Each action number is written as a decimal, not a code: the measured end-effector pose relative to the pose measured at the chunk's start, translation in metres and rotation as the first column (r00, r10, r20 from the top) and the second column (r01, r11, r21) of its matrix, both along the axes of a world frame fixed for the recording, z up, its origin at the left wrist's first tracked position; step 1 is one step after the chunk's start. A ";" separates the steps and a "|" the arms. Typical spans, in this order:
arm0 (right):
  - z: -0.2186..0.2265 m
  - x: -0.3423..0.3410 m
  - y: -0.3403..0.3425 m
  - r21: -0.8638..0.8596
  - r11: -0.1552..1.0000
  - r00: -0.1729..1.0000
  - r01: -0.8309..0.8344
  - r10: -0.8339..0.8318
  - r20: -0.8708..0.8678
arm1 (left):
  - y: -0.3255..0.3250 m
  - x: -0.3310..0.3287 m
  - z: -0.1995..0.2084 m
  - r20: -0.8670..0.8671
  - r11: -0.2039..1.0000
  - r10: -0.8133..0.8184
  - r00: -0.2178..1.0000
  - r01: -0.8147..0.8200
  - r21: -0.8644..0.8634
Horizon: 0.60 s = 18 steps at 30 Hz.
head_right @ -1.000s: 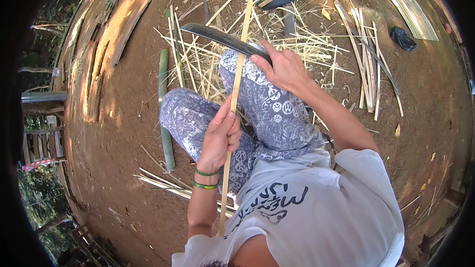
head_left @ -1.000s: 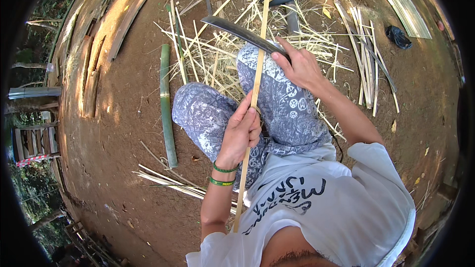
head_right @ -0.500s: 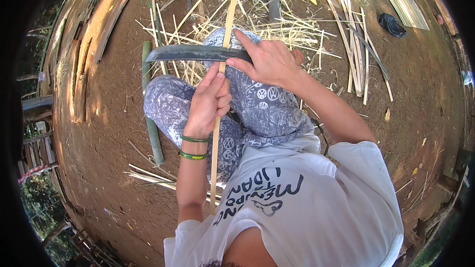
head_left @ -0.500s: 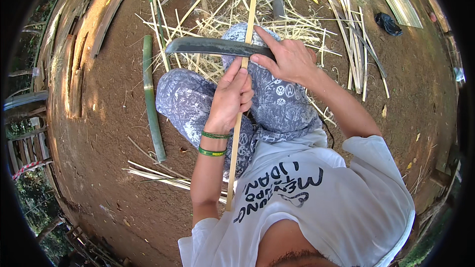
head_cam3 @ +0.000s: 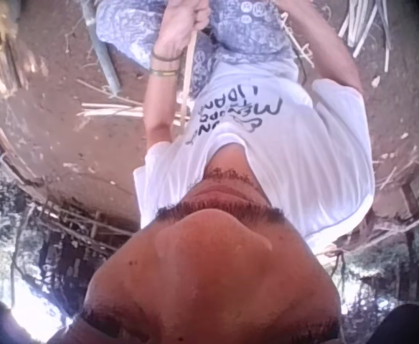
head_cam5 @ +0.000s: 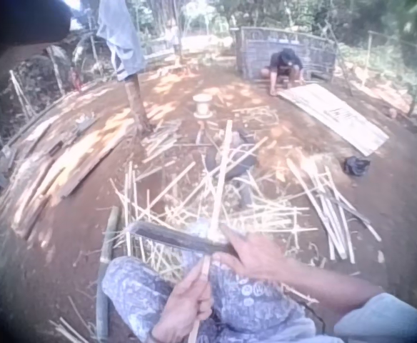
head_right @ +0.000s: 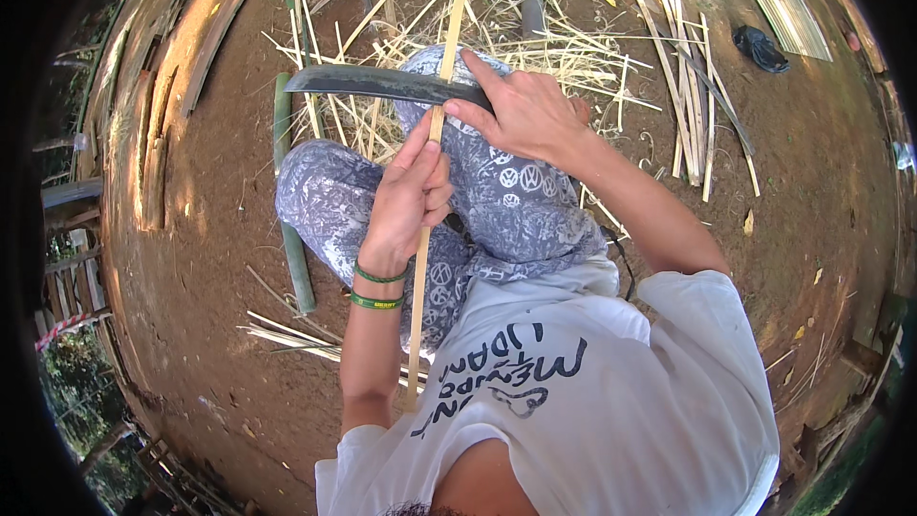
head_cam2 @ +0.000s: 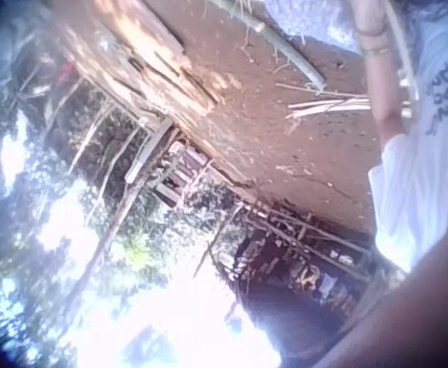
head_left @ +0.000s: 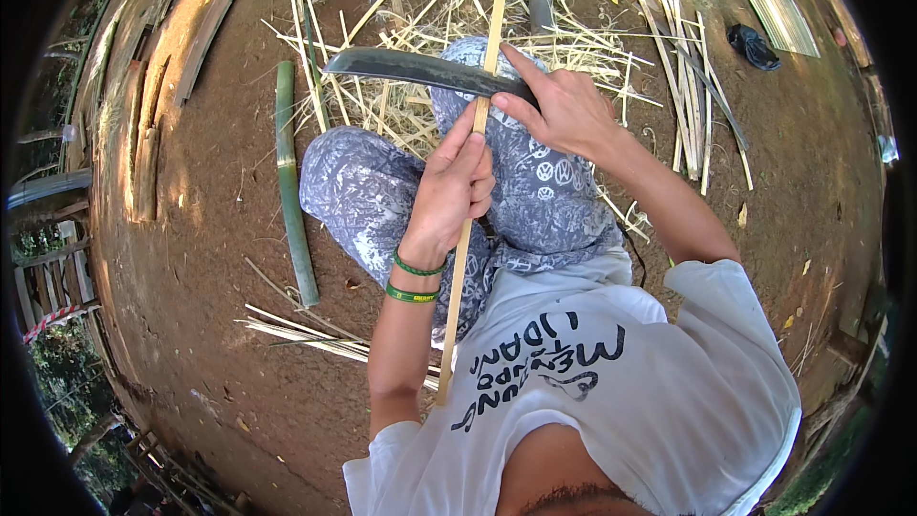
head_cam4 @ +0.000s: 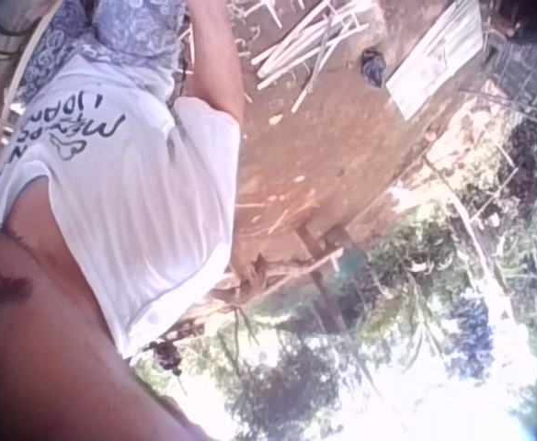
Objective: The person sits on the ground and uses a machete to split long bamboo stalks into thin strips. They repeatedly shave and split the bamboo, accumulating a pile of finished strips and debris on the ground.
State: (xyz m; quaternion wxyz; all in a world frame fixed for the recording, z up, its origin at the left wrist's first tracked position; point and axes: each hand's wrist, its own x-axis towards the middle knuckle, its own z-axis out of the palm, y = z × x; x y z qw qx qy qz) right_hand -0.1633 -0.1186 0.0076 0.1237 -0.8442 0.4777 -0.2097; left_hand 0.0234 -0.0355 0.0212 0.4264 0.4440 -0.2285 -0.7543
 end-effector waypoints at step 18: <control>-0.006 0.003 0.008 0.020 1.000 0.999 0.017 -0.016 -0.048 | 0.012 0.010 0.001 0.088 0.997 -0.053 0.995 0.057 -0.046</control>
